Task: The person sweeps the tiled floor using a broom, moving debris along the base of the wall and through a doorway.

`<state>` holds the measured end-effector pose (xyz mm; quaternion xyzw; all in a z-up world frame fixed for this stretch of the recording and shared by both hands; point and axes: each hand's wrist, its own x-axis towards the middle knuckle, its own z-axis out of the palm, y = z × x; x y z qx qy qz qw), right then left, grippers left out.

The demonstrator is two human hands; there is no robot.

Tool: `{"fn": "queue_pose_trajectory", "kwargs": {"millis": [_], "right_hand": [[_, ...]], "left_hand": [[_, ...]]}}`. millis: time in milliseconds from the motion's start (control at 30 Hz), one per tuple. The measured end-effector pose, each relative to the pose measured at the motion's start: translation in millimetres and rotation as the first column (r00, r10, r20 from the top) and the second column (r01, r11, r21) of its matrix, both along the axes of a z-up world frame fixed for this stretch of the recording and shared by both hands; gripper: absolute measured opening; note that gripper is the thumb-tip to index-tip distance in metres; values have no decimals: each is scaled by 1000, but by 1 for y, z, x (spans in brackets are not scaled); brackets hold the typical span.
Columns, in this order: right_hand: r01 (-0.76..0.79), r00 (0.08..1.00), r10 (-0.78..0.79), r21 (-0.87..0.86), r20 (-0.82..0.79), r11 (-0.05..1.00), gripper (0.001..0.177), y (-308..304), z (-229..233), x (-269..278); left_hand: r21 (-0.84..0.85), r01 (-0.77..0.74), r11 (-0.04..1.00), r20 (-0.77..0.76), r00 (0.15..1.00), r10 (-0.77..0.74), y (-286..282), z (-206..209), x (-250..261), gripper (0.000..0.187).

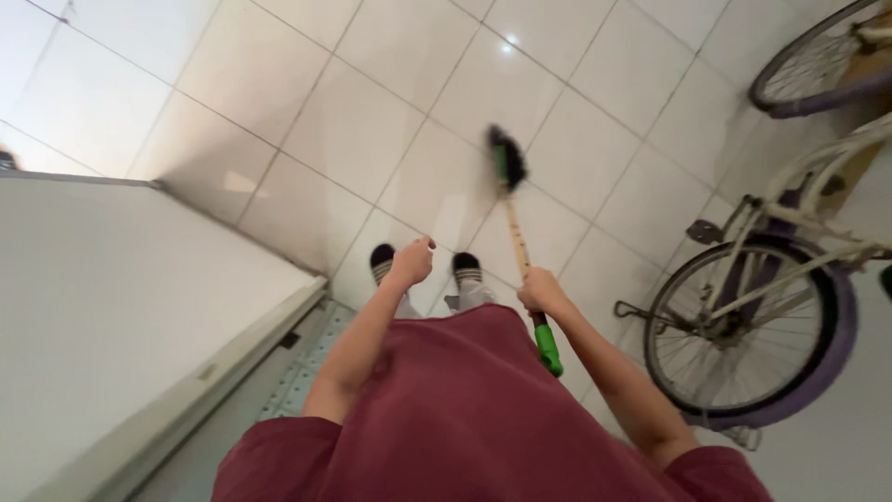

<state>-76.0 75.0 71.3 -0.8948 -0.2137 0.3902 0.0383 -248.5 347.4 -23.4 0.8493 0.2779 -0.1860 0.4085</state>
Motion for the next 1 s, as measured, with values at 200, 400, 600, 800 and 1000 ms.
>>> {"fn": "queue_pose_trajectory", "kwargs": {"millis": [200,400,600,800,1000], "right_hand": [[284,829,-126,216,-544,934,22,160,-23,-84],[671,447,-193,185,-873,718,19,281,-60,-78],[646,683,-275,384,-676,660,52,196,-17,-48],[591,807,-522,388,-277,707,33,128,20,16],[486,851,-519,256,79,836,28,135,-14,105]], "left_hand": [[-30,-132,991,-39,991,130,80,9,-68,24],[-60,-205,977,48,977,208,118,12,-108,22],[-93,-198,976,98,974,206,139,7,-86,23],[-142,-120,983,141,980,140,140,3,-31,24],[-98,-158,982,131,977,171,152,3,-1,24]]}}
